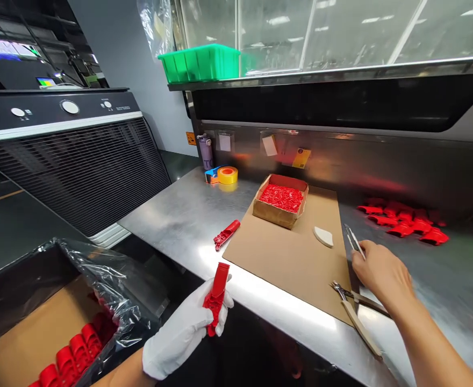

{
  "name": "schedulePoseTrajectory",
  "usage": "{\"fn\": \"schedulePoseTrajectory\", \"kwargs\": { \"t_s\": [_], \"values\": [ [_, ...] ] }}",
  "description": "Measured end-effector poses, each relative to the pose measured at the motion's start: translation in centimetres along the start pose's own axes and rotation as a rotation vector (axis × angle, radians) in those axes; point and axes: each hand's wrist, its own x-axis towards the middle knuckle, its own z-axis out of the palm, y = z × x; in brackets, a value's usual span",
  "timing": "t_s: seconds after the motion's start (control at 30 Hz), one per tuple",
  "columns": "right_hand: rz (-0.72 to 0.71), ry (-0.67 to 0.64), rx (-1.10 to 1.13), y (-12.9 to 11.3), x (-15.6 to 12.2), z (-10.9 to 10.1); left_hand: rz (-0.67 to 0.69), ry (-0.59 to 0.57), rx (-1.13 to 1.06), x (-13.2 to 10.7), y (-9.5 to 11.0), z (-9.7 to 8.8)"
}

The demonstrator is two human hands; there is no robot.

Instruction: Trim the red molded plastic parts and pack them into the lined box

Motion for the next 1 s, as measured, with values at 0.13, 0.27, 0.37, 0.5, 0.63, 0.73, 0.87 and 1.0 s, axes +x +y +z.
{"fn": "schedulePoseTrajectory", "kwargs": {
  "t_s": [0.13, 0.27, 0.37, 0.5, 0.63, 0.73, 0.87, 1.0],
  "values": [
    [-0.046, -0.089, 0.178, -2.9, -3.9, -2.3, 0.025, 0.008, 0.056, -0.6, -0.6, -0.3],
    [-0.154, -0.130, 0.500, -6.1, -8.1, -2.7, -0.012, 0.050, 0.060, -1.3, -1.3, -0.5],
    [-0.333, -0.128, 0.653, -8.3, -10.9, -2.2, -0.015, 0.045, 0.077, -2.0, -1.7, -0.6],
    [-0.481, -0.222, 0.761, -11.1, -14.1, -1.7, 0.011, -0.015, 0.078, -3.1, -2.1, -0.9],
    [-0.486, -0.430, 0.930, -13.6, -16.6, -1.5, -0.041, -0.045, 0.103, -4.1, -2.3, -0.8],
    [-0.515, -0.547, 1.087, -15.1, -17.9, -1.2, -0.073, -0.039, 0.202, -4.6, -2.3, -0.4],
    [-0.533, -0.631, 1.242, -16.4, -19.3, -0.7, 0.065, -0.110, 0.257, -4.9, -2.1, 0.1],
    [-0.591, -0.705, 1.217, -16.8, -20.5, -1.2, 0.040, -0.176, 0.255, -5.5, -1.7, -0.3]
  ]
}}
